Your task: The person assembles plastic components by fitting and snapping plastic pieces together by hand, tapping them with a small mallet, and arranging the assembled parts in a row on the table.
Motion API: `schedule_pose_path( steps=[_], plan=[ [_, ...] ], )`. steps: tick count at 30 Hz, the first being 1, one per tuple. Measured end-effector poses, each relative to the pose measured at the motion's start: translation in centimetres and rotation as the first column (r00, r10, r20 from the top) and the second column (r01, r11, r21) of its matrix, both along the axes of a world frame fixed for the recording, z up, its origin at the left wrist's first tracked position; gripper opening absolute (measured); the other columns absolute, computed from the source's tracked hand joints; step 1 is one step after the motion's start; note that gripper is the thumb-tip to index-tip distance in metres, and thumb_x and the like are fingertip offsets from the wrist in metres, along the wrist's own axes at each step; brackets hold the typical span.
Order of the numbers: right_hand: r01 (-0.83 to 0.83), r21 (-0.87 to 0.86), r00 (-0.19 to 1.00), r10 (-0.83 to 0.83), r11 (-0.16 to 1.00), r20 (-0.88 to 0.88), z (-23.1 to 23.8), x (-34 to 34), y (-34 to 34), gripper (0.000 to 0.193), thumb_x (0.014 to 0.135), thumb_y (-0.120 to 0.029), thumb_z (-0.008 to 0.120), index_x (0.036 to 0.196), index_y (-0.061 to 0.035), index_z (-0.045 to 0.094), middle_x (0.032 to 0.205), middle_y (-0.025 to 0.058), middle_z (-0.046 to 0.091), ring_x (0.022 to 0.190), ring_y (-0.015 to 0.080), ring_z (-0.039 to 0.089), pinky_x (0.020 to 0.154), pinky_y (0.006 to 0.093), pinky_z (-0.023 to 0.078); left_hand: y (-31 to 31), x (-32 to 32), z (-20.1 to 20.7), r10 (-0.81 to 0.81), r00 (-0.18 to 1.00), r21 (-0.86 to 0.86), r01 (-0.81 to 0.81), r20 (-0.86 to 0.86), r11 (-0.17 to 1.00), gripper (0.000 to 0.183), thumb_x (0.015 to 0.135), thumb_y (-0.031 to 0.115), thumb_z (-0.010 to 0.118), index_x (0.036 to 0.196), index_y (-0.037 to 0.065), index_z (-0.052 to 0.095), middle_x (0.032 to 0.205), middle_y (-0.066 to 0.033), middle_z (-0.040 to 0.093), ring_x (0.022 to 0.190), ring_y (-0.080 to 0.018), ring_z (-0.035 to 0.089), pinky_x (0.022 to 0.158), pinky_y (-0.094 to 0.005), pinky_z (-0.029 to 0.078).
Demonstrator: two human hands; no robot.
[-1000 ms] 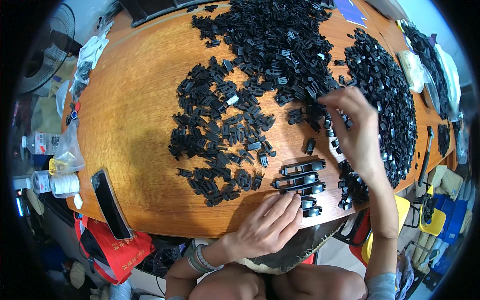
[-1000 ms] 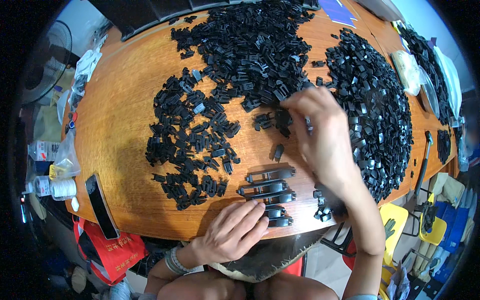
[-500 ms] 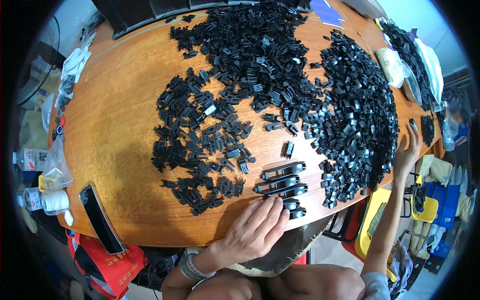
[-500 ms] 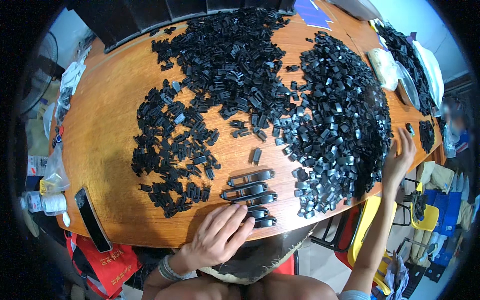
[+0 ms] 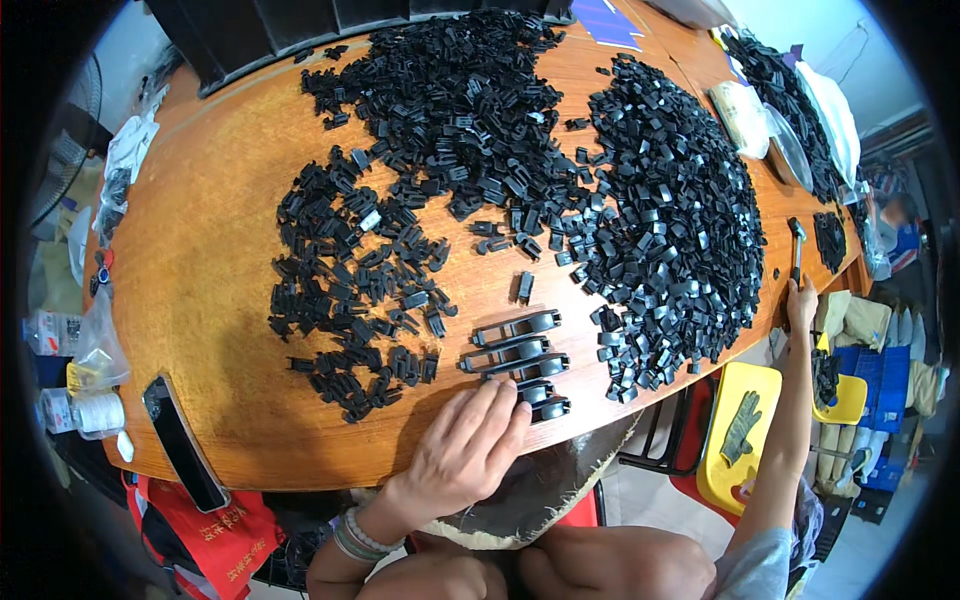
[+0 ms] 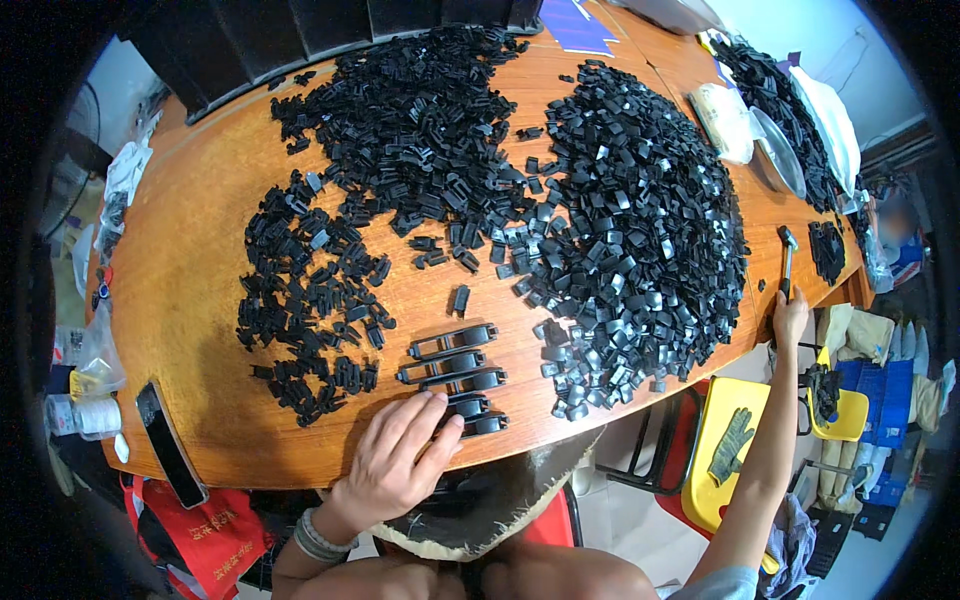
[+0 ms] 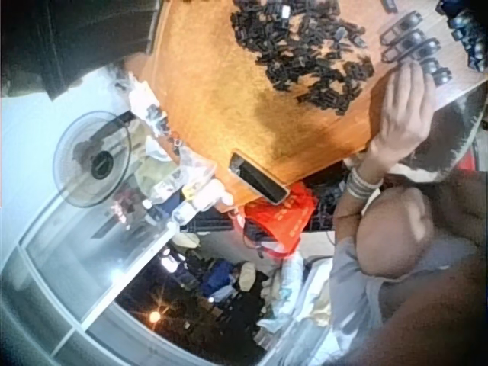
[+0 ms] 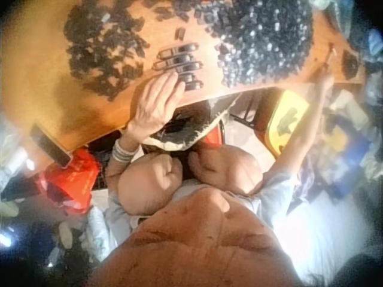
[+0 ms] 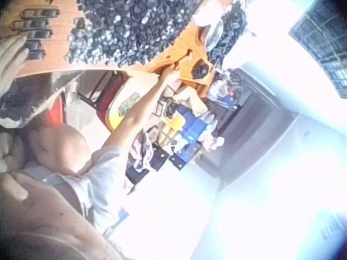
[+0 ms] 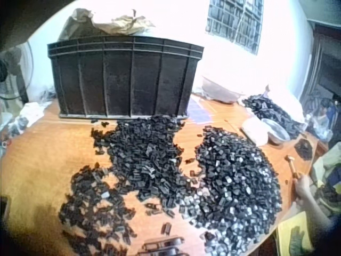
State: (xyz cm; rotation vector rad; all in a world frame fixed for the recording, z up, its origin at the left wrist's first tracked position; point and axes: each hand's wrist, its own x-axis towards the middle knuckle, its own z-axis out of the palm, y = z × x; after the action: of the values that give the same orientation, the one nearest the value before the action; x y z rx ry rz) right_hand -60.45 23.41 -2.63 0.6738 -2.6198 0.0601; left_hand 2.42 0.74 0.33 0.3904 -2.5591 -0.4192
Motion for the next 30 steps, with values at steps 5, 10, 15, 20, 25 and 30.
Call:
schedule_pose_path(
  steps=[5, 10, 15, 20, 25, 30],
  plan=[
    [0.002, -0.207, 0.993, 0.023, 0.978, 0.117, 1.4, 0.4, -1.7, 0.044, 0.081, -0.014, 0.059, 0.122, 0.0014, 0.057, 0.071, 0.0171, 0.065, 0.062, 0.0275, 0.063, 0.059, 0.0389, 0.048, 0.0, 0.1, -0.4, 0.022, 1.0, 0.023, -0.022, 0.001, 0.999, 0.031, 0.08, 0.009, 0.068, 0.11, 0.0, 0.062, 0.115, -0.0192, 0.057, 0.106, -0.0316, 0.057, 0.085, -0.0422, 0.049],
    [-0.075, -0.77, 0.842, 0.454, 0.634, 0.292, 6.2, 12.3, -3.8, 0.038, 0.093, -0.012, 0.051, 0.13, -0.0019, 0.053, 0.074, -0.0045, 0.049, 0.059, 0.004, 0.042, 0.051, 0.0187, 0.035, 0.2, -0.2, -0.1, 0.034, 0.999, 0.058, -0.034, 0.002, 0.998, 0.03, 0.081, 0.006, 0.065, 0.11, 0.0, 0.062, 0.117, -0.0192, 0.057, 0.105, -0.0317, 0.057, 0.085, -0.0411, 0.049],
    [0.051, -0.929, 0.642, 0.701, 0.367, 0.312, 11.0, 31.6, -10.2, 0.056, 0.098, -0.032, 0.04, 0.144, -0.0003, 0.03, 0.069, 0.0002, 0.048, 0.046, 0.0065, 0.041, 0.039, 0.0202, 0.032, 0.1, -0.1, -0.4, 0.035, 0.999, 0.036, -0.036, 0.017, 0.999, 0.03, 0.081, 0.008, 0.066, 0.109, 0.0, 0.062, 0.117, -0.0192, 0.058, 0.106, -0.0308, 0.057, 0.085, -0.0412, 0.049],
    [-0.484, -0.603, 0.442, 0.772, 0.635, 0.457, 9.5, 37.1, -6.4, 0.046, 0.096, -0.014, 0.044, 0.138, 0.0043, 0.038, 0.063, 0.0031, 0.052, 0.046, 0.0095, 0.045, 0.042, 0.024, 0.035, -0.1, 0.5, 0.0, -0.002, 1.0, 0.004, 0.002, 0.019, 1.0, 0.03, 0.082, 0.009, 0.062, 0.11, -0.001, 0.063, 0.117, -0.0189, 0.059, 0.108, -0.0297, 0.055, 0.085, -0.0402, 0.049],
    [-0.864, -0.282, 0.176, 0.775, 0.417, 0.608, 9.2, 40.4, -5.4, 0.054, 0.074, 0.003, 0.068, 0.126, -0.0002, 0.052, 0.072, 0.0085, 0.051, 0.051, 0.0234, 0.051, 0.043, 0.0367, 0.041, 0.0, 0.3, 0.0, -0.037, 0.999, -0.005, 0.037, 0.026, 0.999, 0.031, 0.083, 0.009, 0.058, 0.11, -0.005, 0.063, 0.117, -0.0191, 0.059, 0.11, -0.0293, 0.054, 0.086, -0.0405, 0.049],
    [-0.907, -0.199, 0.209, 0.807, 0.371, 0.553, 9.1, 41.3, -6.6, 0.062, 0.07, 0.005, 0.065, 0.13, -0.0003, 0.05, 0.073, 0.0085, 0.052, 0.049, 0.0217, 0.051, 0.039, 0.0331, 0.04, 0.0, 0.5, -0.5, -0.053, 0.998, 0.044, 0.053, -0.016, 0.998, 0.03, 0.081, 0.007, 0.06, 0.107, -0.008, 0.063, 0.116, -0.0213, 0.059, 0.11, -0.0309, 0.053, 0.087, -0.0415, 0.049]
  ],
)
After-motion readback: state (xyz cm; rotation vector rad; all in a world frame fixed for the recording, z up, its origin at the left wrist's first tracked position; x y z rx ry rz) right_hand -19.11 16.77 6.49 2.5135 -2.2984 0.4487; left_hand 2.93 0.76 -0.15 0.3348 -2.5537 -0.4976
